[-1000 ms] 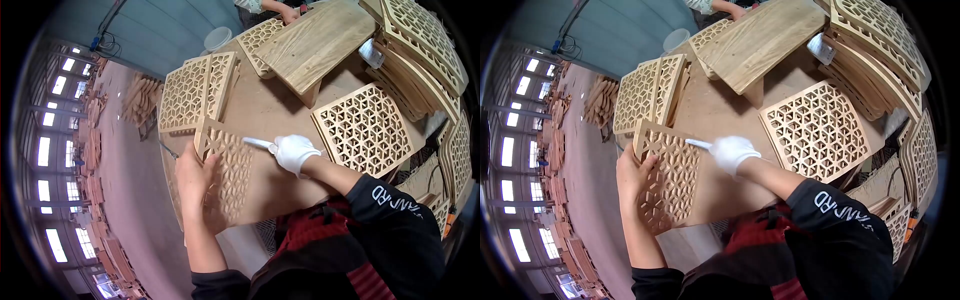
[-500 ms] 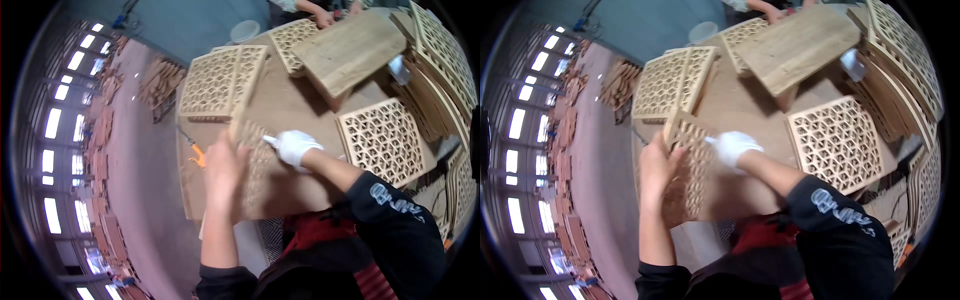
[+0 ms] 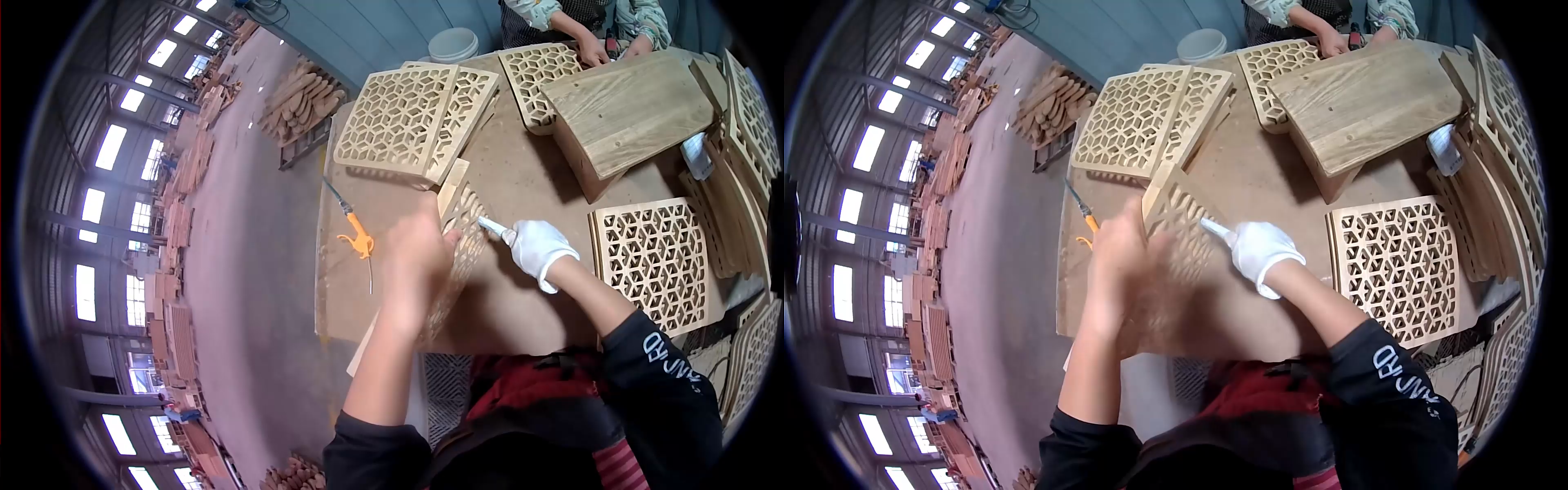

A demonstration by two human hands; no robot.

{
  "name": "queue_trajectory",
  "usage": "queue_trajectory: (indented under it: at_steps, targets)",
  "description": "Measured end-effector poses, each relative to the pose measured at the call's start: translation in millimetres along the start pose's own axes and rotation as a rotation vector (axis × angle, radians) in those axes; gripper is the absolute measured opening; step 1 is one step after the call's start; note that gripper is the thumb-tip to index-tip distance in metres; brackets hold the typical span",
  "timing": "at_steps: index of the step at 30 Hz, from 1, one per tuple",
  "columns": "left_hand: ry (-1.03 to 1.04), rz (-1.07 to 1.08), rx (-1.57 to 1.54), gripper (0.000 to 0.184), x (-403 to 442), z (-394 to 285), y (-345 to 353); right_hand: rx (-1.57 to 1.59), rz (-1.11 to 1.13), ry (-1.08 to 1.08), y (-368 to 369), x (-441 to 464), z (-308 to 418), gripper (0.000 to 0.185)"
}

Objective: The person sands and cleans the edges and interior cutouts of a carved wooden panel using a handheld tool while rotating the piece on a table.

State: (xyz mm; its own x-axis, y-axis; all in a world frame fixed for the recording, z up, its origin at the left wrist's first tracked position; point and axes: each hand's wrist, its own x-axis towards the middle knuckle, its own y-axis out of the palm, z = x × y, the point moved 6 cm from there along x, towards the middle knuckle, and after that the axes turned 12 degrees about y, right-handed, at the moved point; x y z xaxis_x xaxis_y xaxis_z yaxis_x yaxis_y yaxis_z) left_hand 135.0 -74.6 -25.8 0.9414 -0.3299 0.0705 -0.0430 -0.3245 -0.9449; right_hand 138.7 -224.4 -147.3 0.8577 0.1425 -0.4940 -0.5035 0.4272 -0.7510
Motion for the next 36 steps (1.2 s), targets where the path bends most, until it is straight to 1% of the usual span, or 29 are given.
queue_trajectory:
  at_steps: [1, 2, 3, 5, 6, 9, 10, 11, 13, 14, 15, 16, 17, 19, 22, 23, 25, 28, 29, 31, 32, 34, 36]
  targets:
    - [-0.02, 0.006, -0.001, 0.038, 0.4, 1.8, 0.7, 0.005, -0.017, 0.009, -0.1, 0.0, -1.7, 0.04]
    - [-0.037, 0.015, 0.0, 0.038, 1.8, 3.8, 1.0, 0.108, 0.007, 0.127, -15.0, 0.1, 6.5, 0.036]
    - [-0.048, 0.02, 0.004, 0.039, 4.4, 4.2, 0.2, 0.155, -0.048, 0.128, -4.7, 22.9, 9.3, 0.034]
    - [-0.061, 0.03, 0.008, 0.039, 5.2, 3.7, -1.7, 0.024, -0.049, 0.048, 4.0, 38.5, 24.1, 0.044]
    - [-0.072, 0.036, 0.009, 0.039, 4.1, 4.7, -1.9, 0.054, -0.062, 0.067, 4.6, 38.5, 23.7, 0.045]
    - [-0.055, 0.019, -0.005, 0.039, 1.7, 0.4, -1.1, 0.22, -0.121, 0.119, -0.1, 16.6, 5.2, 0.044]
    - [-0.041, 0.029, -0.005, 0.037, 1.3, -0.2, -1.4, 0.208, -0.093, 0.152, -5.0, 4.8, -3.5, 0.043]
    - [-0.026, 0.036, -0.006, 0.036, 1.9, -1.3, -2.3, 0.203, -0.126, 0.065, -5.1, -4.3, -8.4, 0.042]
    - [-0.027, 0.044, -0.009, 0.034, 1.6, 0.7, -1.8, 0.186, -0.141, 0.092, -5.3, -6.4, -8.2, 0.04]
    - [-0.038, 0.043, -0.009, 0.034, 2.8, 3.9, -1.9, 0.095, -0.064, 0.08, -5.4, -0.4, -1.2, 0.032]
    - [-0.044, 0.038, -0.008, 0.033, 5.2, 4.0, -2.8, 0.005, 0.007, 0.069, -6.9, 9.3, 6.5, 0.038]
    - [-0.074, 0.08, 0.016, 0.034, 5.8, 2.7, -1.7, 0.146, -0.035, 0.138, -0.7, 26.3, 7.8, 0.036]
    - [-0.061, 0.054, 0.029, 0.035, 5.9, 0.3, -1.8, 0.103, -0.077, 0.044, -0.7, 31.8, 18.1, 0.039]
    - [-0.047, 0.008, 0.053, 0.037, 2.5, 0.8, 0.1, 0.099, -0.021, 0.077, 8.2, 45.3, 17.9, 0.039]
    - [-0.051, 0.074, 0.042, 0.036, 0.9, -6.6, 0.2, 0.19, 0.027, 0.139, 2.8, 21.7, 0.7, 0.041]
    - [-0.045, 0.061, 0.028, 0.036, 0.6, -6.5, 0.7, 0.159, 0.001, 0.005, 6.4, 17.3, -6.9, 0.043]
    - [-0.027, 0.037, 0.007, 0.036, 0.2, -8.5, 0.2, 0.205, 0.025, 0.103, -9.2, 1.6, -8.1, 0.044]
    - [0.004, -0.019, 0.04, 0.038, 1.6, -7.4, -1.3, 0.173, -0.01, 0.103, -3.7, 29.7, 3.5, 0.039]
    - [0.0, -0.018, 0.047, 0.038, 3.5, -8.2, -2.1, 0.057, -0.016, 0.007, -4.6, 33.2, 17.8, 0.035]
    - [-0.029, -0.004, 0.057, 0.037, 0.8, -6.3, -2.2, 0.138, 0.002, 0.084, -4.1, 32.5, 19.5, 0.034]
    - [-0.044, -0.001, 0.069, 0.036, -0.3, -6.1, -2.3, 0.069, -0.023, 0.023, -2.0, 27.9, 22.4, 0.038]
    - [-0.068, 0.007, 0.084, 0.035, 0.7, -6.1, -2.1, 0.024, 0.015, -0.014, 2.1, 10.1, 7.1, 0.043]
    - [-0.021, -0.048, 0.058, 0.034, 1.1, -10.6, -5.0, -0.026, 0.084, -0.076, 8.2, 0.9, -7.9, 0.053]
